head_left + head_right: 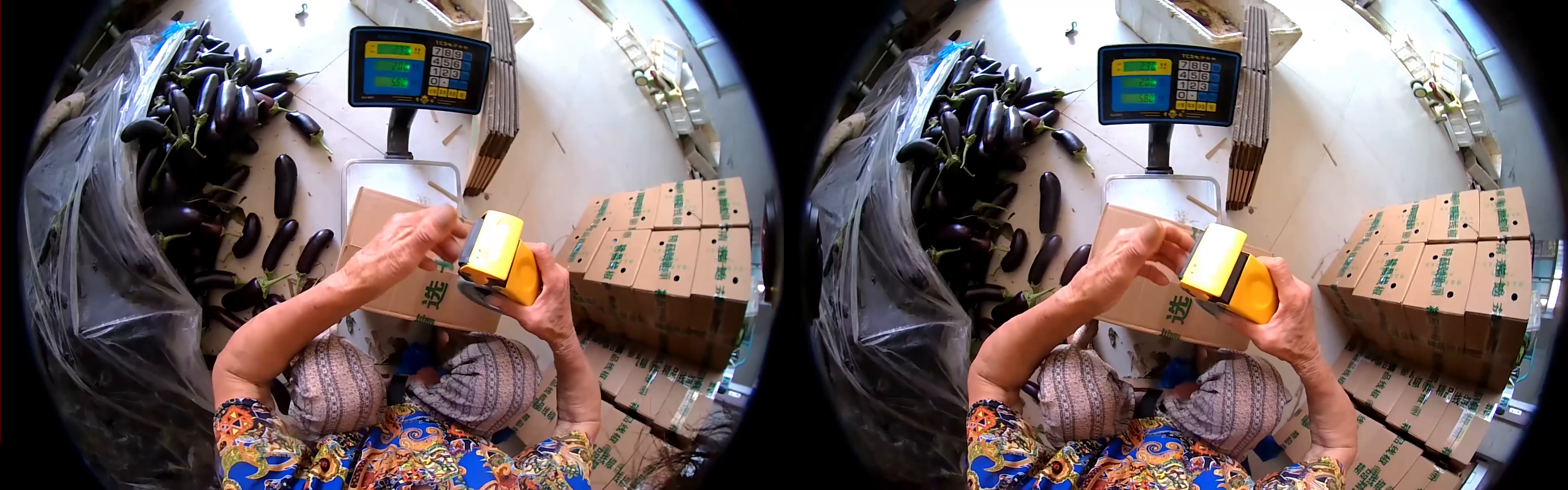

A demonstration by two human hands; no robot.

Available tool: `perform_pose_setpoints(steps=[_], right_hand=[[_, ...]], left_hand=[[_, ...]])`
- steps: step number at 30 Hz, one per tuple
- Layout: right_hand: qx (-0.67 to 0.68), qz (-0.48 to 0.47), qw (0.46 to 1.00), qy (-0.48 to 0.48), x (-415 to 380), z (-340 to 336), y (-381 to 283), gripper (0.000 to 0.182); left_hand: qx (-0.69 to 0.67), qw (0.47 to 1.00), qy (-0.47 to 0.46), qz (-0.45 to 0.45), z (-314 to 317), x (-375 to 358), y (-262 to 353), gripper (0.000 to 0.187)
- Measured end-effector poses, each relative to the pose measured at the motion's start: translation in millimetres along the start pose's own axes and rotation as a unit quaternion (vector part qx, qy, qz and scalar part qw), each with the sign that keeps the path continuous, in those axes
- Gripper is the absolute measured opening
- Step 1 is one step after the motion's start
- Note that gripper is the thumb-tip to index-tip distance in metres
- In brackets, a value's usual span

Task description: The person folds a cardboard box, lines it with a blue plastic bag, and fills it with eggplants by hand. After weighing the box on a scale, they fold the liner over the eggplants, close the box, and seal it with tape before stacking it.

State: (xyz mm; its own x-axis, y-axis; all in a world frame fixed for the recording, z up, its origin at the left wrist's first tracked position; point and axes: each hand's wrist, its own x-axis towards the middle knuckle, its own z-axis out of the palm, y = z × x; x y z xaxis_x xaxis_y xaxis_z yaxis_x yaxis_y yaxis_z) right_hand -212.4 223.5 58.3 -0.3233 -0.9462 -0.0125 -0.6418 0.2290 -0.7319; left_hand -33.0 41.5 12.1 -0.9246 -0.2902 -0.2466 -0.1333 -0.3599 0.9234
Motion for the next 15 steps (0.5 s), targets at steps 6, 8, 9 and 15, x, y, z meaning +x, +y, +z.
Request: perform_pose_setpoints(steps=[6,8,9,15], right_hand=[[-0.032,-0.018,0.999,-0.025,8.1,14.3,-7.4,0.065],[-0.033,-0.021,0.999,-0.034,10.5,16.7,-8.2,0.065],[-0.032,-0.023,0.998,-0.039,11.8,18.7,-8.3,0.064],[-0.057,-0.037,0.997,-0.046,18.9,28.9,-12.8,0.061]], left_hand=[[-0.104,0.994,0.003,-0.036,-12.3,-6.1,-20.3,0.042],[-0.225,0.972,-0.039,-0.057,-22.1,-7.3,-25.5,0.043],[-0.265,0.963,-0.045,-0.031,-24.2,-10.3,-25.7,0.045],[-0.134,0.990,0.053,-0.013,-20.2,-14.8,-26.3,0.026]])
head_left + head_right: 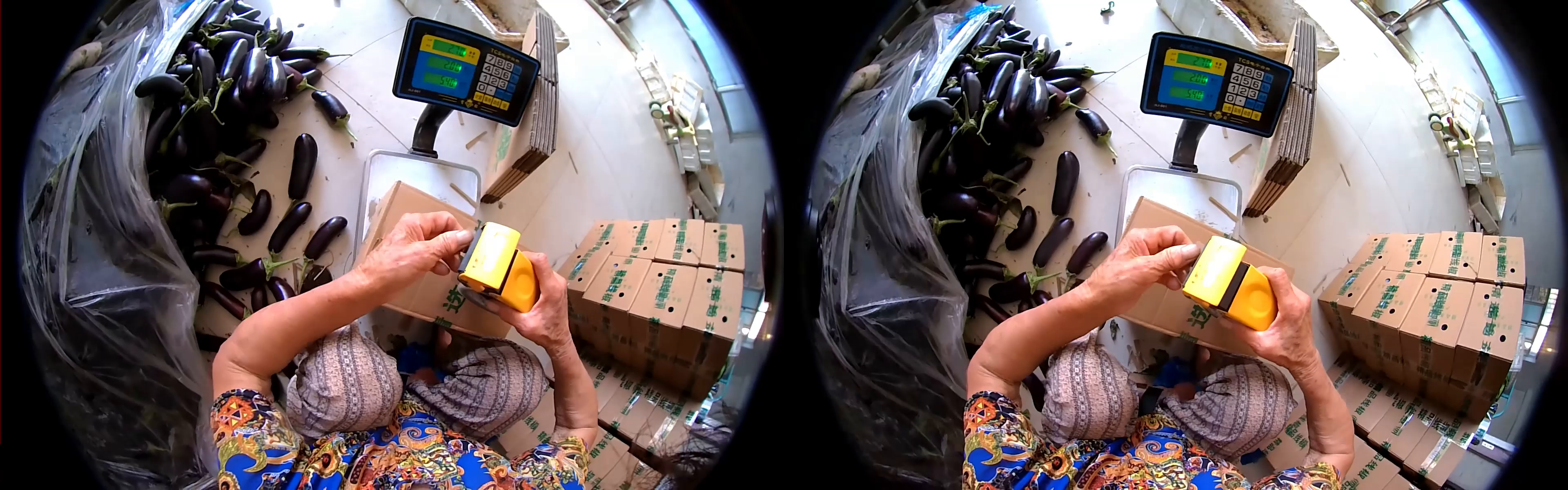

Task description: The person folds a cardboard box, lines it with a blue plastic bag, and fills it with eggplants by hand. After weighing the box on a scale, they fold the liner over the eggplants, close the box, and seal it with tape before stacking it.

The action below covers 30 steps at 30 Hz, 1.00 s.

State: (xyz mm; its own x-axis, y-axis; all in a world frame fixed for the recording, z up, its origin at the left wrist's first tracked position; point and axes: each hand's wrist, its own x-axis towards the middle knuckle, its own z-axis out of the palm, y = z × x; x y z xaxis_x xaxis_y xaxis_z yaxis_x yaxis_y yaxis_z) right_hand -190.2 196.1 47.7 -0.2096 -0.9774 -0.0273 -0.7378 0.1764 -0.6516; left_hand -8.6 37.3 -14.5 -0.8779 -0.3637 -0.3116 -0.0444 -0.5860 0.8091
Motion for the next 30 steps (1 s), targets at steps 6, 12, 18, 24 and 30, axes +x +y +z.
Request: perform_pose_setpoints(steps=[6,12,18,24,30], right_hand=[[-0.035,-0.002,0.999,0.002,5.6,5.0,-10.9,0.059],[-0.089,-0.005,0.995,-0.042,9.2,1.1,-25.7,0.055],[-0.180,0.012,0.981,-0.068,3.9,-12.8,-21.9,0.055],[-0.180,0.015,0.979,-0.090,12.2,-6.9,-29.8,0.055],[-0.210,0.017,0.972,-0.102,18.3,0.0,-25.0,0.054]], left_hand=[[0.211,0.949,0.125,0.200,0.3,-3.2,-11.8,0.016],[0.288,0.892,0.263,0.230,-51.6,-18.0,-25.9,0.018],[0.072,0.928,0.343,0.127,-170.4,-65.9,-38.0,0.022],[-0.006,0.930,0.333,0.157,-179.6,-61.1,-67.6,0.020],[0.074,0.920,0.355,0.146,-183.3,-44.9,-97.4,0.022]])
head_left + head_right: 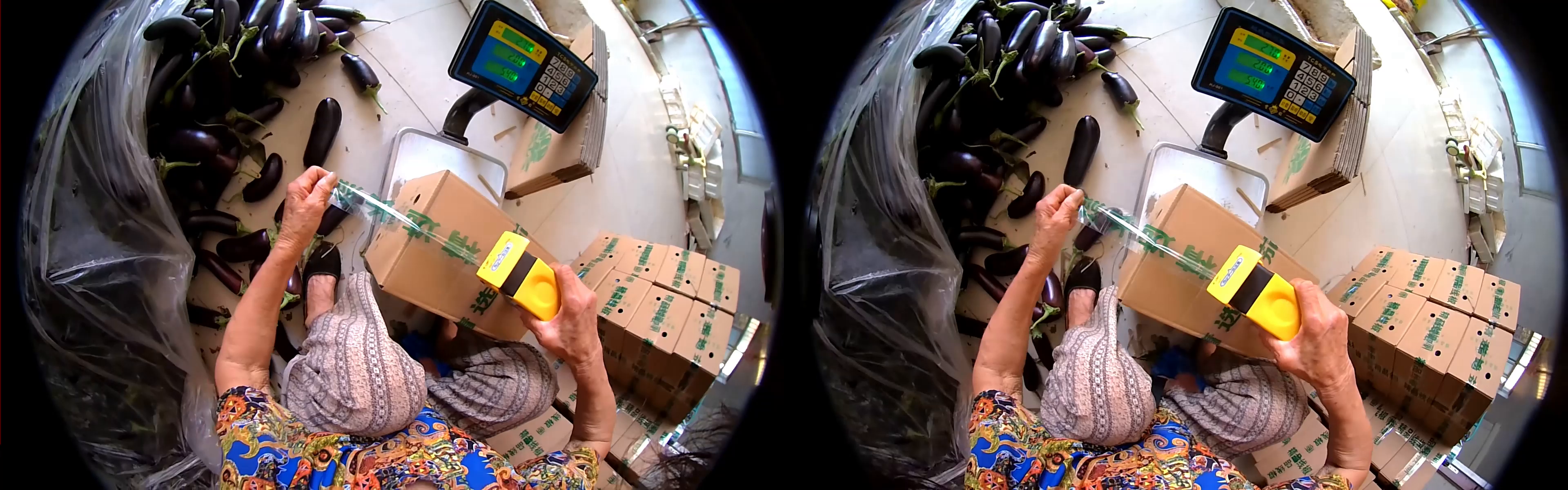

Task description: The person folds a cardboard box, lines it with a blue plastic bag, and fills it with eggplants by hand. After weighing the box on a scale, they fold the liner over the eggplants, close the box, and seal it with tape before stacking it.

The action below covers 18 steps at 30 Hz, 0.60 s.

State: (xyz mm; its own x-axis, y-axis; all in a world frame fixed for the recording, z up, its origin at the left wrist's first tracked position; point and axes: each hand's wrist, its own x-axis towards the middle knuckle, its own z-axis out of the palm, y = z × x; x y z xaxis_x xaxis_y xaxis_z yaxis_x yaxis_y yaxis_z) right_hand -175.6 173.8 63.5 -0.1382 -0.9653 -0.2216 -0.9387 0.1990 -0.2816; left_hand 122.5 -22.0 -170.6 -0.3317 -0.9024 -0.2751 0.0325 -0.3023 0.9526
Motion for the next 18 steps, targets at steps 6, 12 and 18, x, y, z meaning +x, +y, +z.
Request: perform_pose_setpoints(steps=[6,12,18], right_hand=[[-0.012,-0.001,1.000,-0.014,5.6,11.2,3.0,0.053],[-0.013,-0.007,1.000,-0.015,7.2,16.7,4.9,0.053],[0.007,-0.002,1.000,-0.004,5.8,21.9,7.6,0.055]], left_hand=[[0.147,0.989,0.013,0.028,30.5,-0.4,-72.1,0.021],[0.171,0.985,-0.021,0.021,67.0,-4.4,-94.2,0.021],[0.237,0.965,-0.029,0.106,78.8,-15.0,-85.3,0.020]])
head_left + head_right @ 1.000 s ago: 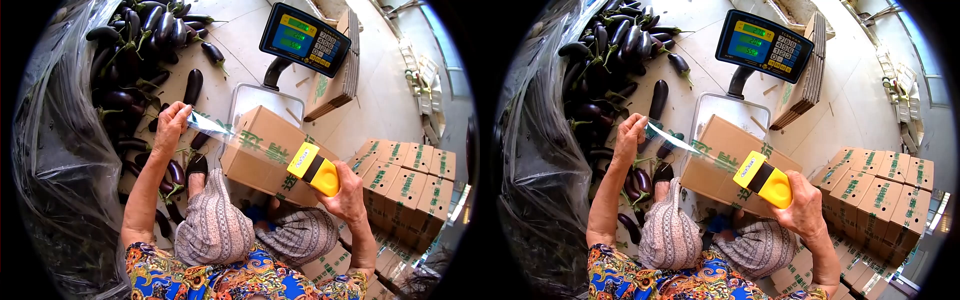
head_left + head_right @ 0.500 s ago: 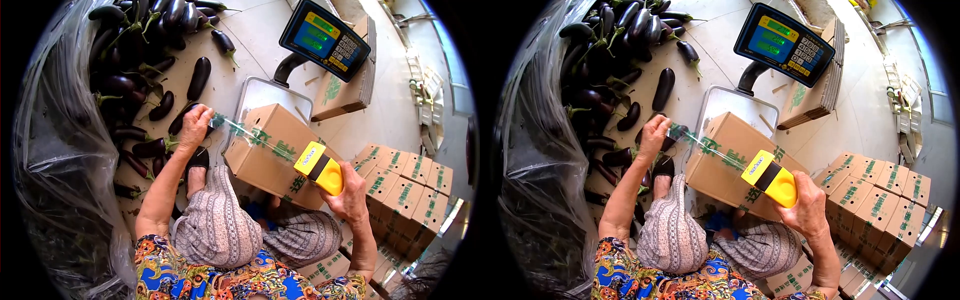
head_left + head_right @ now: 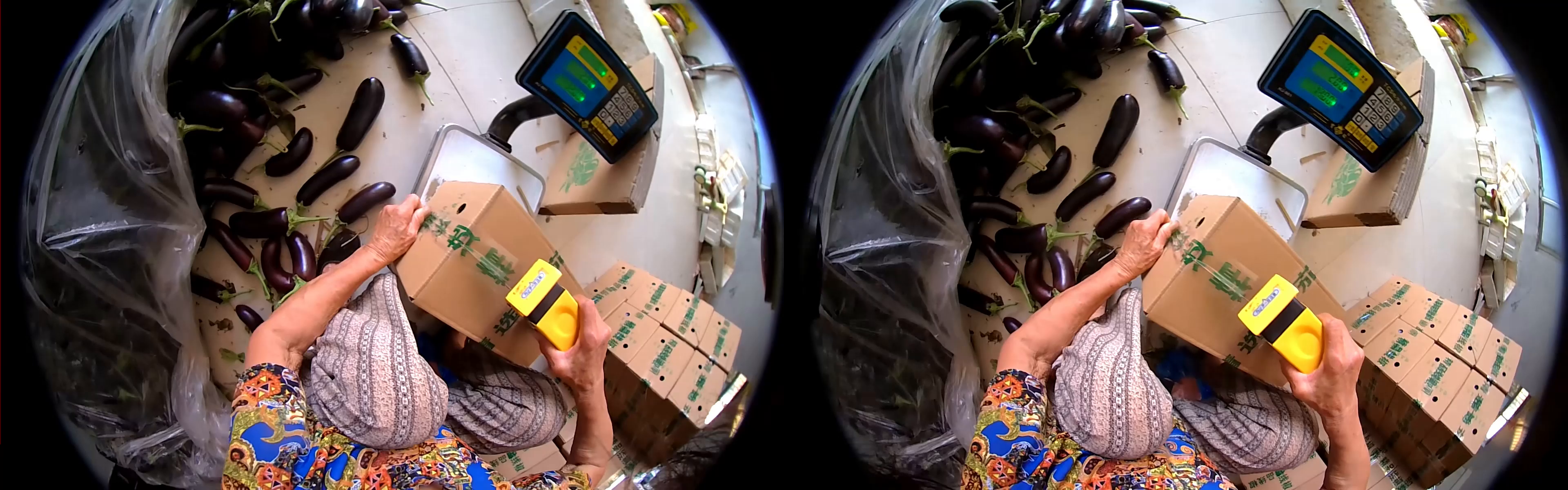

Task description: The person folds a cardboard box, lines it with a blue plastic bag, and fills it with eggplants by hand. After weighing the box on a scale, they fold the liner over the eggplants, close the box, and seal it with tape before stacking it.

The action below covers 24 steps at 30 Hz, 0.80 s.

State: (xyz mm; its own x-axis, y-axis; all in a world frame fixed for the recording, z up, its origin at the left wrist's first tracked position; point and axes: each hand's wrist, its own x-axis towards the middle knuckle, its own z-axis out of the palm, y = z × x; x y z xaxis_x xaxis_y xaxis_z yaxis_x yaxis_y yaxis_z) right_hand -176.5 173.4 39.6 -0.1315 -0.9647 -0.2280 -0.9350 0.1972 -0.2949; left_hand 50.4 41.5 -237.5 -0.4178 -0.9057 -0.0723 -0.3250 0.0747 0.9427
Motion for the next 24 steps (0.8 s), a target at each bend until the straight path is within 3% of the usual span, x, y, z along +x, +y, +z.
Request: perform_pose_setpoints(steps=[7,8,12,15,18,20,21,22,24], right_hand=[[0.002,0.008,1.000,0.006,-1.5,2.9,-0.7,0.055],[-0.002,0.004,1.000,0.005,-1.4,1.5,0.2,0.054],[-0.002,0.005,1.000,0.003,1.9,1.9,-3.8,0.053],[0.005,0.012,1.000,0.002,1.2,3.1,-3.1,0.052],[0.009,0.012,1.000,0.000,3.1,2.0,-3.8,0.051],[0.004,-0.005,1.000,0.013,1.8,3.6,0.0,0.051],[0.012,-0.008,1.000,0.012,3.5,2.5,2.8,0.051],[0.020,-0.010,1.000,0.015,5.1,2.5,6.3,0.052],[0.034,-0.005,0.999,0.014,0.9,3.9,5.6,0.053]], left_hand=[[0.063,0.992,-0.041,-0.100,7.3,-4.7,-22.8,0.020],[0.065,0.987,-0.085,-0.117,1.3,-6.8,-27.3,0.025],[0.068,0.998,0.007,0.008,1.0,3.0,-29.0,0.021],[-0.110,0.989,0.067,-0.074,-5.3,46.7,6.4,0.027],[-0.160,0.985,0.003,0.061,37.6,60.7,18.8,0.037],[-0.031,0.972,0.067,0.224,59.6,55.8,-37.3,0.037],[0.037,0.946,0.103,0.304,47.4,59.0,-36.5,0.038],[-0.129,0.991,0.014,0.042,44.3,51.4,-23.3,0.035],[-0.131,0.991,-0.002,0.033,40.4,50.1,-22.3,0.035]])
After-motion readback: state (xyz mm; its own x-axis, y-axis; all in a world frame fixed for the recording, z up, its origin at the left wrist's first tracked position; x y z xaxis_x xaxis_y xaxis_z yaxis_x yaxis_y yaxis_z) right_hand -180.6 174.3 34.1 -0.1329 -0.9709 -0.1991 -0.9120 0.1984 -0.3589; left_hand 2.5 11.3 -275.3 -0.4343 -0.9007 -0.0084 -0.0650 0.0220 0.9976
